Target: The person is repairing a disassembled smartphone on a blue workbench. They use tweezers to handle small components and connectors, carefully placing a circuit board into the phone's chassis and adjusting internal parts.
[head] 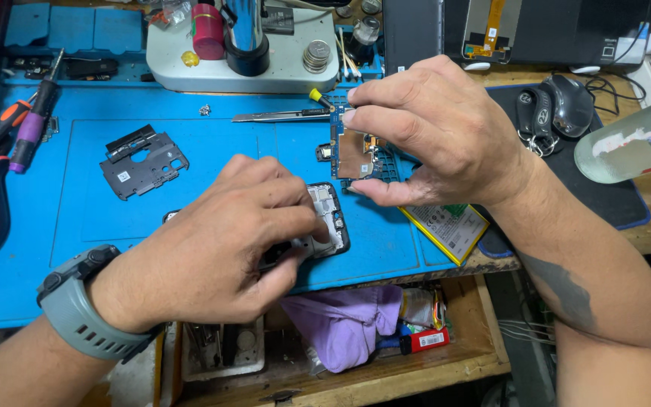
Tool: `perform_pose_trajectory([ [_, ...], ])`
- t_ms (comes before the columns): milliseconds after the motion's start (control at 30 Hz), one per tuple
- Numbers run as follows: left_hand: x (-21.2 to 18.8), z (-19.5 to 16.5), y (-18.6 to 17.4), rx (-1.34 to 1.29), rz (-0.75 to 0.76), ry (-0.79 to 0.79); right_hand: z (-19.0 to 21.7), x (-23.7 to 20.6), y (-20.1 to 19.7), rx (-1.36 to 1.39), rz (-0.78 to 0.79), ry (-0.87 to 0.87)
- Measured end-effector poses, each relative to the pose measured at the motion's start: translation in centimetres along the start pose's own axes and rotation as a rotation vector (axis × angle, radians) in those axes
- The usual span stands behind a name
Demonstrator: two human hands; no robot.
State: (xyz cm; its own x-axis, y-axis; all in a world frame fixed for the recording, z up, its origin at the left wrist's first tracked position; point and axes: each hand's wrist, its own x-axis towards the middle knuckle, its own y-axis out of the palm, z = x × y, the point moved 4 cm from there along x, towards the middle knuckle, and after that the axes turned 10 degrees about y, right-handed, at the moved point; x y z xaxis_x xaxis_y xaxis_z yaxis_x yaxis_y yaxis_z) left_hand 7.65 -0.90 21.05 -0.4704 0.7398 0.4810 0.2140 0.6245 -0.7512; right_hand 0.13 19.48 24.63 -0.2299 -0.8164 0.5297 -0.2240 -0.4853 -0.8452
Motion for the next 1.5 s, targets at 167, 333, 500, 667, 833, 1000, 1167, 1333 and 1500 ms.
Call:
perform_pose_trajectory([
  [167,0.0,-0.1,-0.2,0.054,0.000,-0.002,0.0,0.0,-0.1,0.012,-0.002,0.018],
  [333,-1.0,-1.7,-0.6,0.314,-0.033,0.033,-0.6,-0.4,0.0,0.384,0.023,0.225],
  [500,-2.6,-4.7,1.5,0.560,-0.045,0.133,-0.3,-1.6,0.6,0.718,0.299,0.371],
  [667,-3.7,-4.5,2.8,0.690,-0.097,0.186,0.8,-2.0,1.8,0.908,0.478,0.423],
  [833,-4.1,-4.0,3.2,0.731,-0.108,0.217,1.2,-1.9,2.7,1.007,0.518,0.465],
  [1000,-4.1,-4.0,3.4,0.715,-0.080,0.219,1.4,-1.9,2.7,1.008,0.540,0.465],
  [1167,-3.8,-4.0,3.3,0.737,-0.078,0.231,1.5,-1.6,2.5,0.955,0.535,0.438],
  [1333,-3.8,-4.2,3.4,0.796,-0.044,0.258,1.8,-1.6,2.8,0.990,0.543,0.449],
  [1500,-3.7,-4.2,3.5,0.811,-0.038,0.269,1.6,-1.8,3.1,1.062,0.563,0.492],
])
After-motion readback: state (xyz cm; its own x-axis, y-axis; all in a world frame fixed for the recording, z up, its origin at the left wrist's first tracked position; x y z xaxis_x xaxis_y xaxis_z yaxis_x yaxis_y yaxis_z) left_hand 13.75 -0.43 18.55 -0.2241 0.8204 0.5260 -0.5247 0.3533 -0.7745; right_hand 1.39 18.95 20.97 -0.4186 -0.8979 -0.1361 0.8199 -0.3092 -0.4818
